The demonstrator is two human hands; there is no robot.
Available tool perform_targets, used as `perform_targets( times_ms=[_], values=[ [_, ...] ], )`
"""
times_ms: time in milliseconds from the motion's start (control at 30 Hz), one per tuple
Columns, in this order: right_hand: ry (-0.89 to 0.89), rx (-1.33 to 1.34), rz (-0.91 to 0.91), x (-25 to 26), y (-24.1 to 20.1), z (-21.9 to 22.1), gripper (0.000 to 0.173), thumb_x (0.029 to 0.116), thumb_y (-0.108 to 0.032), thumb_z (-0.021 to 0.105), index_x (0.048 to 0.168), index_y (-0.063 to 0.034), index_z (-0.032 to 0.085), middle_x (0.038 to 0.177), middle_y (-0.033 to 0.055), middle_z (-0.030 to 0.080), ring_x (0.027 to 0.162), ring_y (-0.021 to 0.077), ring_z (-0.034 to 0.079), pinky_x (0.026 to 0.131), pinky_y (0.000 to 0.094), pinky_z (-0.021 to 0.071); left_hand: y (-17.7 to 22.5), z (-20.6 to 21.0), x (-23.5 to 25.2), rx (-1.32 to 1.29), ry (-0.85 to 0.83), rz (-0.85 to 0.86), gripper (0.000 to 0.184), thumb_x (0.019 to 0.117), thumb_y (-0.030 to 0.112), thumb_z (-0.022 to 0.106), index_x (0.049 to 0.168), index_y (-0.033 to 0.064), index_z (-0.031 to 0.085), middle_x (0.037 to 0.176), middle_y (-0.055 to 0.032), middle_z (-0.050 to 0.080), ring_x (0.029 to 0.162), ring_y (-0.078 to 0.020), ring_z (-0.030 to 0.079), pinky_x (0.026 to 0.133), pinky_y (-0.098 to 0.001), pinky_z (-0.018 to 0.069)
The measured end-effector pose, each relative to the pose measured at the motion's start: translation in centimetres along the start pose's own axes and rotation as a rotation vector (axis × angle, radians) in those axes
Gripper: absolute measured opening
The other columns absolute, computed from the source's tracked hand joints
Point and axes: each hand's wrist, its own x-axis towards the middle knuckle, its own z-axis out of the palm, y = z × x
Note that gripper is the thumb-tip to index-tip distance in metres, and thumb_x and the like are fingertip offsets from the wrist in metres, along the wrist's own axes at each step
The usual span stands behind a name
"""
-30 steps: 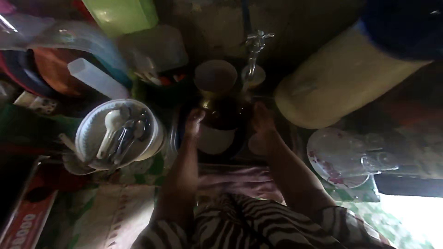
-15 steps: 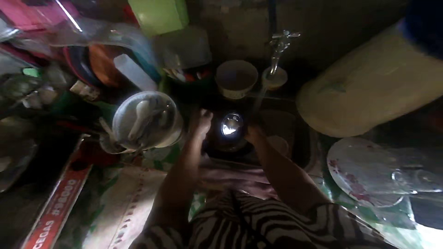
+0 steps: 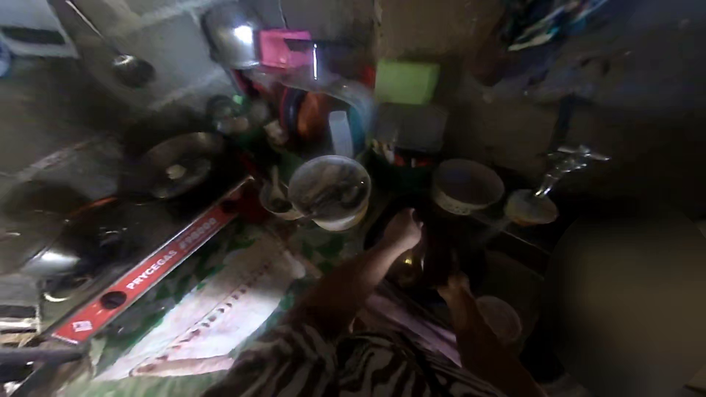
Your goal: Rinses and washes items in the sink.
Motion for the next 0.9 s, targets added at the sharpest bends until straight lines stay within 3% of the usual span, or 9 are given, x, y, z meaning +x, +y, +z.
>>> perform_targets(
  times_ms=[167, 300, 433, 533, 667, 733, 800, 900],
  values=[
    [0.029, -0.043, 0.058, 0.7, 0.4, -0.7, 0.047, 0.111, -0.041, 0.036, 0.139, -0.0054, 0.048, 0.123, 0.0168, 0.059, 0.104, 0.0281, 0.06, 0.084, 0.0521, 0.0532, 0.2, 1.0, -0.4, -0.115, -0.016, 0.017, 0.049, 0.1072, 0.028, 0.053, 0.148, 0.0031, 0.046, 0.143, -0.0212, 0.056, 0.133, -0.031, 0.057, 0.111, -0.0486, 0.046],
    [0.058, -0.101, 0.088, 0.2, -0.1, -1.0, 0.05, 0.1119, -0.039, 0.034, 0.145, -0.0036, 0.045, 0.138, 0.02, 0.054, 0.118, 0.032, 0.056, 0.095, 0.0564, 0.0496, -0.1, 2.3, -1.0, -0.06, -0.053, 0.03, 0.066, 0.104, 0.039, 0.058, 0.153, 0.0004, 0.037, 0.146, -0.0227, 0.053, 0.136, -0.0329, 0.054, 0.112, -0.0515, 0.0449],
    [0.069, -0.047, 0.008, -0.4, -1.0, -1.1, 0.05, 0.1119, -0.04, 0.034, 0.145, -0.0036, 0.045, 0.137, 0.0189, 0.055, 0.119, 0.0305, 0.057, 0.096, 0.0553, 0.0501, -0.8, 2.1, -1.3, -0.075, -0.079, 0.093, 0.064, 0.0978, 0.035, 0.068, 0.148, 0.0021, 0.047, 0.145, -0.0219, 0.055, 0.135, -0.0331, 0.053, 0.111, -0.0536, 0.0444],
    [0.007, 0.127, -0.135, -0.6, -3.4, 0.2, 0.049, 0.1114, -0.044, 0.032, 0.138, -0.0066, 0.049, 0.121, 0.0105, 0.061, 0.106, 0.0202, 0.063, 0.09, 0.0451, 0.0553, -0.2, 0.4, -3.0, -0.118, -0.073, 0.227, 0.051, 0.0988, 0.03, 0.068, 0.137, 0.0001, 0.054, 0.131, -0.022, 0.062, 0.123, -0.032, 0.061, 0.104, -0.0512, 0.0487],
    [-0.02, 0.158, -0.219, -1.2, -5.0, 1.8, 0.044, 0.1112, -0.04, 0.037, 0.134, -0.0056, 0.051, 0.113, 0.0088, 0.064, 0.099, 0.0166, 0.065, 0.085, 0.0411, 0.0577, -1.1, -0.3, -4.0, -0.206, -0.049, 0.255, 0.046, 0.1023, 0.025, 0.063, 0.139, -0.0016, 0.053, 0.134, -0.022, 0.061, 0.125, -0.0302, 0.06, 0.108, -0.0484, 0.0475],
    [-0.114, 0.177, -0.264, -1.4, -6.2, 3.5, 0.043, 0.1116, -0.039, 0.035, 0.134, -0.0058, 0.05, 0.113, 0.0079, 0.064, 0.1, 0.0157, 0.065, 0.087, 0.0401, 0.058, -0.9, -2.3, -4.8, -0.25, 0.02, 0.36, 0.039, 0.1033, 0.022, 0.061, 0.132, -0.0033, 0.057, 0.126, -0.0219, 0.064, 0.118, -0.029, 0.063, 0.104, -0.0466, 0.049],
    [-0.246, 0.096, -0.303, -2.0, -7.9, 5.1, 0.05, 0.1121, -0.044, 0.027, 0.143, -0.0084, 0.045, 0.124, 0.0064, 0.063, 0.11, 0.0151, 0.064, 0.093, 0.0394, 0.0565, -1.3, -5.4, -6.0, -0.259, 0.099, 0.475, 0.032, 0.1038, 0.018, 0.06, 0.125, -0.0053, 0.062, 0.12, -0.0227, 0.067, 0.113, -0.0296, 0.065, 0.101, -0.0472, 0.0509],
    [-0.259, -0.092, -0.291, -2.1, -10.5, 7.4, 0.059, 0.1114, -0.049, 0.014, 0.152, -0.0123, 0.035, 0.137, 0.0084, 0.059, 0.124, 0.0204, 0.059, 0.099, 0.045, 0.0515, -4.0, -11.0, -7.1, -0.293, 0.318, 0.637, 0.025, 0.1008, 0.013, 0.064, 0.12, -0.0031, 0.064, 0.108, -0.0175, 0.07, 0.099, -0.0237, 0.069, 0.091, -0.0439, 0.0568]
  ],
)
